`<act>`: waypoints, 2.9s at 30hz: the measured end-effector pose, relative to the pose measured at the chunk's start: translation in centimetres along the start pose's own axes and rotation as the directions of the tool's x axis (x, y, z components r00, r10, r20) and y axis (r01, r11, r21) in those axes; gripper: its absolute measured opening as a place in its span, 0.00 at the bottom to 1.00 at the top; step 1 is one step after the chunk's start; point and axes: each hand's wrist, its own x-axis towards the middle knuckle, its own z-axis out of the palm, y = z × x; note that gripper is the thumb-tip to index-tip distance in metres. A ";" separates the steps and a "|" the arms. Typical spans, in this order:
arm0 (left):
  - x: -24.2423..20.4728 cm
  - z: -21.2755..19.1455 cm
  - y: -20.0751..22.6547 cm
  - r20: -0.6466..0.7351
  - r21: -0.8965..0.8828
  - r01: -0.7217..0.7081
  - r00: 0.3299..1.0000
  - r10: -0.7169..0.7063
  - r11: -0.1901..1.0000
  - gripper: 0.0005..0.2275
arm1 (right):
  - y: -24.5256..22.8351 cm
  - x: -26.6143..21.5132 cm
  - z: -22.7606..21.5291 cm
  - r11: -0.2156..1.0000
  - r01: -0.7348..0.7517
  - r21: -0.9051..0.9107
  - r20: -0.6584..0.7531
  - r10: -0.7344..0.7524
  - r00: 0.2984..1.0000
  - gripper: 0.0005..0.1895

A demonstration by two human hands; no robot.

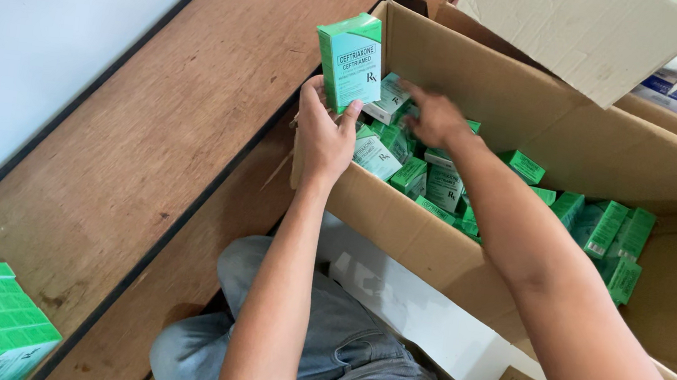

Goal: The person repeatedly picks up small green boxes from a cardboard carton and arranges them in neat rows on a wooden shelf. The boxes are handled one at a time or in small groups and placed in an organized grid pattern.

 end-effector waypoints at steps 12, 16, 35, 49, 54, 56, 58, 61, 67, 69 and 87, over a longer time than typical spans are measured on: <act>-0.4 -0.2 0.2 -0.010 -0.025 0.022 1.000 -0.022 0.999 0.22 | -0.3 1.7 2.1 0.960 -0.023 0.278 0.056 0.008 0.998 0.16; -0.4 -0.4 0.2 0.002 -0.017 0.020 1.000 -0.020 1.000 0.22 | 0.2 2.3 1.9 0.898 -0.156 0.411 -0.021 0.180 0.983 0.07; -0.8 -0.5 1.6 -0.118 0.057 -0.029 0.992 0.035 0.998 0.30 | -3.1 1.1 -3.9 -0.153 0.077 0.985 -0.119 -0.293 0.949 0.20; -1.4 -0.6 1.2 -0.064 0.257 -0.082 0.993 0.102 0.963 0.27 | -7.9 -0.4 -5.6 -0.054 -0.016 0.998 -0.006 -0.384 0.923 0.31; -1.4 -0.5 -0.7 -0.053 0.249 -0.130 0.988 0.148 0.960 0.27 | -8.2 -0.7 -5.8 -0.082 -0.048 0.995 0.009 -0.423 0.906 0.32; -1.2 -0.5 -0.9 -0.056 0.223 -0.153 0.984 0.169 0.963 0.28 | -8.4 -0.5 -6.0 -0.085 -0.045 0.995 0.001 -0.455 0.891 0.32; -1.5 -0.5 -0.8 -0.046 0.197 -0.142 0.987 0.154 0.970 0.31 | -8.5 -0.7 -6.0 -0.077 -0.032 0.997 -0.011 -0.504 0.864 0.33; -1.6 -0.6 0.0 -0.030 0.132 -0.110 0.993 0.115 0.985 0.39 | -8.7 -0.9 -6.5 -0.037 -0.021 0.999 -0.001 -0.521 0.854 0.35; -1.2 -0.3 1.2 -0.048 0.242 -0.159 0.983 0.176 0.957 0.39 | -8.9 -1.4 -7.2 0.038 -0.006 0.999 0.026 -0.564 0.825 0.34; -1.2 -0.3 1.2 -0.054 0.245 -0.129 0.988 0.146 0.961 0.37 | -8.8 -1.4 -7.5 0.025 -0.020 0.999 0.031 -0.585 0.810 0.34; -0.9 1.5 0.5 -0.065 0.435 -0.158 0.976 0.205 0.887 0.37 | 4.9 -2.0 -1.0 0.870 -0.077 -0.487 0.398 0.300 0.867 0.50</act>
